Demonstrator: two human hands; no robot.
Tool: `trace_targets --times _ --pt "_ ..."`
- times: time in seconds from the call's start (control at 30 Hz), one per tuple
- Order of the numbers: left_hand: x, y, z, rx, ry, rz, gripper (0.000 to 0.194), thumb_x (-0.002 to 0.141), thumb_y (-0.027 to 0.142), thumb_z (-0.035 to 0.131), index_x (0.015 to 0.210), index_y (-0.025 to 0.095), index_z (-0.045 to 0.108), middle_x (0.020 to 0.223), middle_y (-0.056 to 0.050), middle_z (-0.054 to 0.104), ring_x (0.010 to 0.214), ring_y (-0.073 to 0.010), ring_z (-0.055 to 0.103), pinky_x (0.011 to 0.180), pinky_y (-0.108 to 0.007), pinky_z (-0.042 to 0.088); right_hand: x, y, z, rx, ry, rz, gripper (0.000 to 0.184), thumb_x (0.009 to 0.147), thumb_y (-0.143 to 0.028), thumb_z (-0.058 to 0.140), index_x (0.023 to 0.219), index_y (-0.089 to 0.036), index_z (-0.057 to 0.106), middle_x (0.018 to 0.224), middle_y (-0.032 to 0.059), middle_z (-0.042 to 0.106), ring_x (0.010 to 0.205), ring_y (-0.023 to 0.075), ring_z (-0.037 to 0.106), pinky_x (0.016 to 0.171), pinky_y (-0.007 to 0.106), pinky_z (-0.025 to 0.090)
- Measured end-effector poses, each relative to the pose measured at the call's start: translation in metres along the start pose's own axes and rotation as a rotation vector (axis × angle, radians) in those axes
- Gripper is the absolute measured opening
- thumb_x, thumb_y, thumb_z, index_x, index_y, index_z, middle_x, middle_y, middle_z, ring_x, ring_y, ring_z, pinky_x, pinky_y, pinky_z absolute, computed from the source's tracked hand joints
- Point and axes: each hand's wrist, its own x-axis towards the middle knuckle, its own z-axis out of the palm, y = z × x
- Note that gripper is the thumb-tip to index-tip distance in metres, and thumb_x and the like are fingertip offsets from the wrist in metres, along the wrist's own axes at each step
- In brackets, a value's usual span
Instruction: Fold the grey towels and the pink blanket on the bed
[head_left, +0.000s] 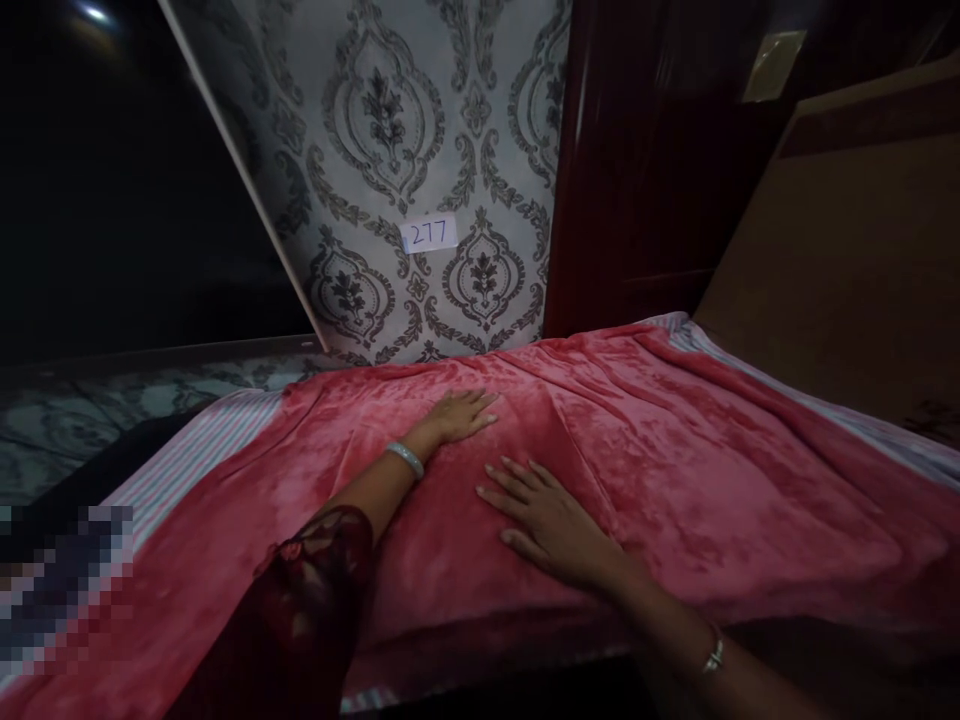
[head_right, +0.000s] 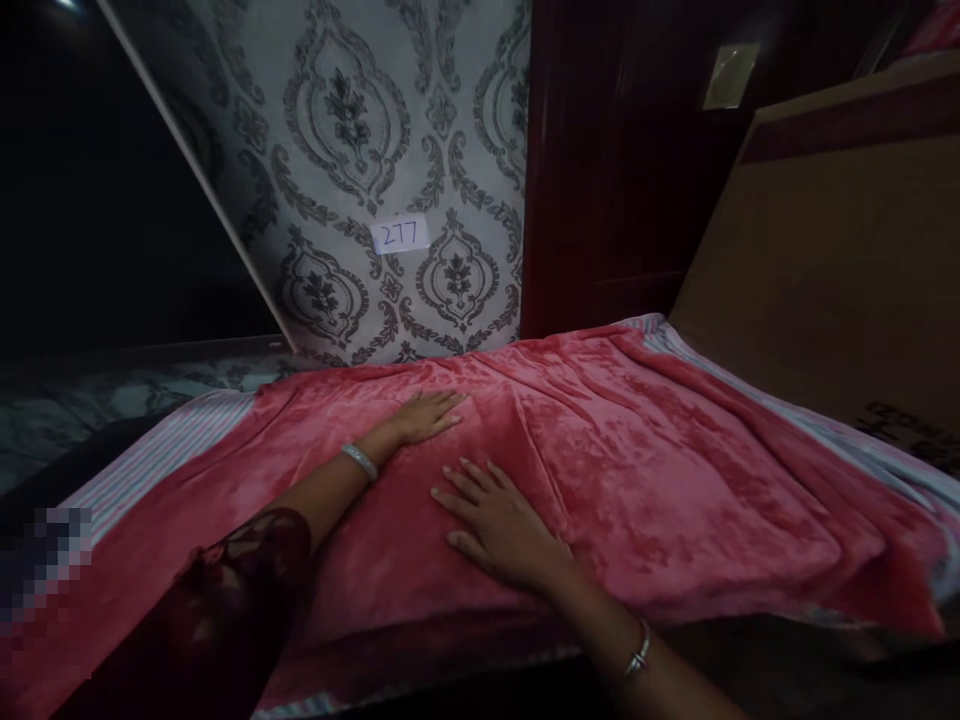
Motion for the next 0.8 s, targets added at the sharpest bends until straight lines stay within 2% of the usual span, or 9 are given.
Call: trace_targets --times 0.1,0.2,0.27,0.37,0.47,0.57,0.7,0.8 --pt "-0.02 0.0 -0.013 -0.008 0.043 -0.01 0.063 0.101 0.059 0.03 0.155 0.027 0.038 0.166 -0.008 0.028 0.154 -0.0287 0.023 0.124 -0.059 0.009 -0.002 0.001 -0.001 -0.001 0.0 0.006 0.056 0.103 -0.051 0.042 0.156 -0.035 0.037 0.165 0.0025 0.031 0.153 0.0257 0.021 0.124 0.056 0.016" --pt "-0.052 -0.009 -0.022 -0.081 0.07 0.041 0.059 0.103 0.053 0.026 0.152 0.027 0.044 0.162 -0.006 0.038 0.151 -0.0235 0.03 0.125 -0.05 0.018 0.002 -0.002 -0.01 0.022 -0.025 0.013 0.056 0.102 -0.053 0.043 0.154 -0.032 0.042 0.163 0.0052 0.035 0.153 0.0278 0.024 0.123 0.058 0.017" --pt "-0.074 -0.017 -0.025 -0.105 0.085 0.079 0.057 0.103 0.051 0.026 0.152 0.027 0.045 0.16 -0.005 0.042 0.15 -0.0215 0.033 0.125 -0.045 0.019 0.012 -0.009 -0.018 0.05 -0.038 0.002 0.051 0.102 -0.049 0.045 0.15 -0.03 0.05 0.158 0.0073 0.043 0.149 0.0284 0.032 0.122 0.059 0.018" --pt "-0.093 -0.026 -0.023 -0.095 0.089 0.033 0.055 0.103 0.049 0.03 0.154 0.031 0.041 0.163 -0.004 0.036 0.152 -0.0231 0.029 0.126 -0.051 0.015 0.037 -0.028 -0.024 0.098 -0.038 -0.105 0.047 0.103 -0.044 0.045 0.146 -0.029 0.054 0.154 0.0083 0.049 0.145 0.0256 0.039 0.123 0.054 0.019" --pt "-0.096 -0.028 -0.015 -0.054 0.061 -0.019 0.054 0.102 0.048 0.035 0.154 0.035 0.038 0.166 -0.004 0.029 0.154 -0.0262 0.023 0.124 -0.06 0.011 0.061 -0.044 -0.014 0.113 -0.108 -0.254 0.056 0.102 -0.052 0.045 0.153 -0.028 0.045 0.162 0.0071 0.036 0.153 0.0248 0.023 0.125 0.052 0.011" --pt "-0.091 -0.03 -0.003 -0.035 0.046 -0.039 0.054 0.102 0.049 0.034 0.155 0.036 0.037 0.167 -0.004 0.026 0.155 -0.0276 0.017 0.122 -0.064 0.008 0.069 -0.049 0.001 0.113 -0.18 -0.296 0.064 0.102 -0.058 0.041 0.158 -0.029 0.034 0.167 0.006 0.023 0.156 0.025 0.011 0.125 0.053 0.002" --pt "-0.083 -0.049 0.006 -0.02 0.046 -0.052 0.058 0.101 0.055 0.034 0.156 0.037 0.034 0.167 -0.003 0.025 0.155 -0.0288 0.017 0.123 -0.062 0.005 0.064 -0.046 0.01 0.134 -0.202 -0.275 0.065 0.102 -0.058 0.039 0.159 -0.028 0.031 0.168 0.0065 0.017 0.156 0.0263 0.009 0.126 0.054 0.001" --pt "-0.076 -0.076 0.008 -0.041 0.035 -0.151 0.062 0.1 0.061 0.03 0.156 0.036 0.035 0.165 -0.004 0.031 0.154 -0.0277 0.024 0.124 -0.058 0.009 0.063 -0.043 0.01 0.144 -0.2 -0.27 0.065 0.102 -0.057 0.042 0.159 -0.03 0.031 0.168 0.0051 0.017 0.156 0.0256 0.007 0.126 0.053 0.002"
